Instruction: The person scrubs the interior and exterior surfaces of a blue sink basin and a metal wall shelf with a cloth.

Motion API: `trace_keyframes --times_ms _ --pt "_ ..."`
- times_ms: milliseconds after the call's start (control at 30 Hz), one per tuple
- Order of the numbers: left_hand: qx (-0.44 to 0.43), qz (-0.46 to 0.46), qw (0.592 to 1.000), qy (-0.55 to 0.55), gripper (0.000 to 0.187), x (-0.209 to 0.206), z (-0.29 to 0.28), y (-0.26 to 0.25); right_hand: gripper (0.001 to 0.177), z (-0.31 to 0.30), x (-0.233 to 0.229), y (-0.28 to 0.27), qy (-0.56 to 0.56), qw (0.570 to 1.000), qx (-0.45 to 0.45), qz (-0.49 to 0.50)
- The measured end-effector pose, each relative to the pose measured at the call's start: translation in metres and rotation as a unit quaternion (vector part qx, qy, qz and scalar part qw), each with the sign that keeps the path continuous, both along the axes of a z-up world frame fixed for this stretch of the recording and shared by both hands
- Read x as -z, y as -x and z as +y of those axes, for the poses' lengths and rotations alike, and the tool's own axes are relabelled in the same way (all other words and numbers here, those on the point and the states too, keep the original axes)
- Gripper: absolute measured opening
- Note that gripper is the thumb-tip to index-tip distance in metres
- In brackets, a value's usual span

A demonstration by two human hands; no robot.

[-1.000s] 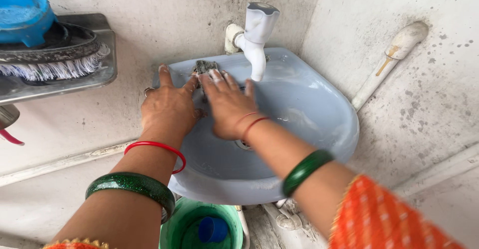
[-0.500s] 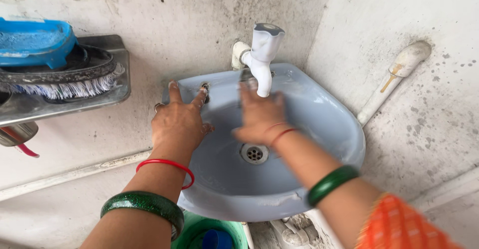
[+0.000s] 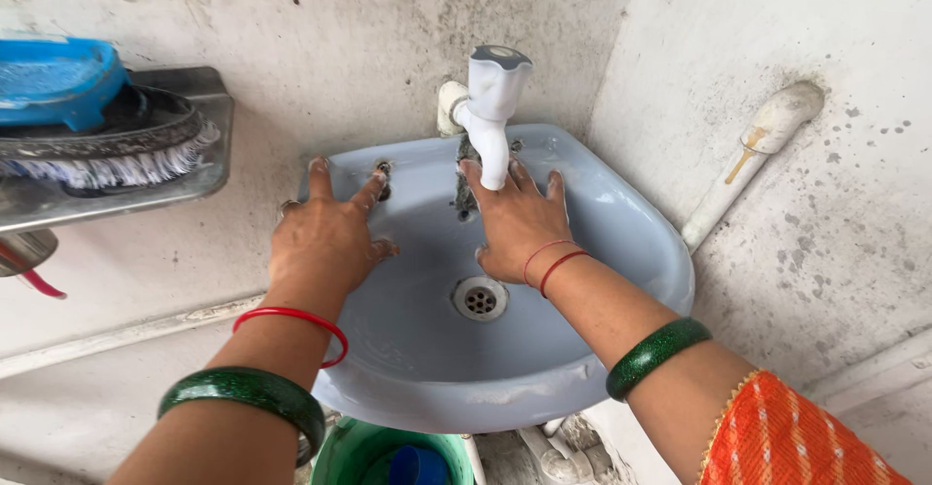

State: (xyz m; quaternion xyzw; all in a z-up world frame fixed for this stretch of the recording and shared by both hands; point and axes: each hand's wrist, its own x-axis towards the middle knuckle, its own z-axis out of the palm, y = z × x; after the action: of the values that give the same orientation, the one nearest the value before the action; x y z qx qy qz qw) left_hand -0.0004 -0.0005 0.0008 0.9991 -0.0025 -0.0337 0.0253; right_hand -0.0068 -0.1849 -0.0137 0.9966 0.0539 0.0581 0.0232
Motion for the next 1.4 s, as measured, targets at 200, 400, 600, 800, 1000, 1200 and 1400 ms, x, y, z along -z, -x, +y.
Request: trace_keyframes --times_ms 200,400,600,800,1000,1200,1400 --pt "0.001 -0.003 1.000 0.000 0.088 -0.003 -0.002 0.000 0.064 -0.001 0.021 -0.013 -0.069 0.986 -0.046 -0.141" --pt "0.003 -0.004 1.000 0.031 0.081 0.004 0.003 -0.005 0.045 0.002 0.036 -0.015 -0.206 0.950 -0.084 -0.220" --pt "0.027 -0.101 0.981 0.164 0.053 0.037 0.023 -0.012 0.023 0.040 0.031 -0.017 -0.332 0.922 0.012 -0.200" --pt "0.042 -0.036 0.991 0.123 0.037 0.016 0.042 -0.013 0.010 0.092 0.033 -0.033 -0.387 0.901 -0.098 -0.172" --pt "0.138 -0.129 0.978 0.087 0.036 -0.067 0.095 0.037 0.025 0.135 -0.023 -0.058 -0.662 0.749 0.012 -0.001" --pt "0.140 -0.378 0.914 0.037 0.039 -0.100 0.146 0.061 0.055 0.182 -0.087 -0.022 -0.618 0.779 -0.025 0.102" --pt "-0.031 -0.287 0.943 0.163 0.056 -0.097 0.181 0.064 0.056 0.225 -0.096 -0.030 -0.537 0.841 -0.024 0.070"
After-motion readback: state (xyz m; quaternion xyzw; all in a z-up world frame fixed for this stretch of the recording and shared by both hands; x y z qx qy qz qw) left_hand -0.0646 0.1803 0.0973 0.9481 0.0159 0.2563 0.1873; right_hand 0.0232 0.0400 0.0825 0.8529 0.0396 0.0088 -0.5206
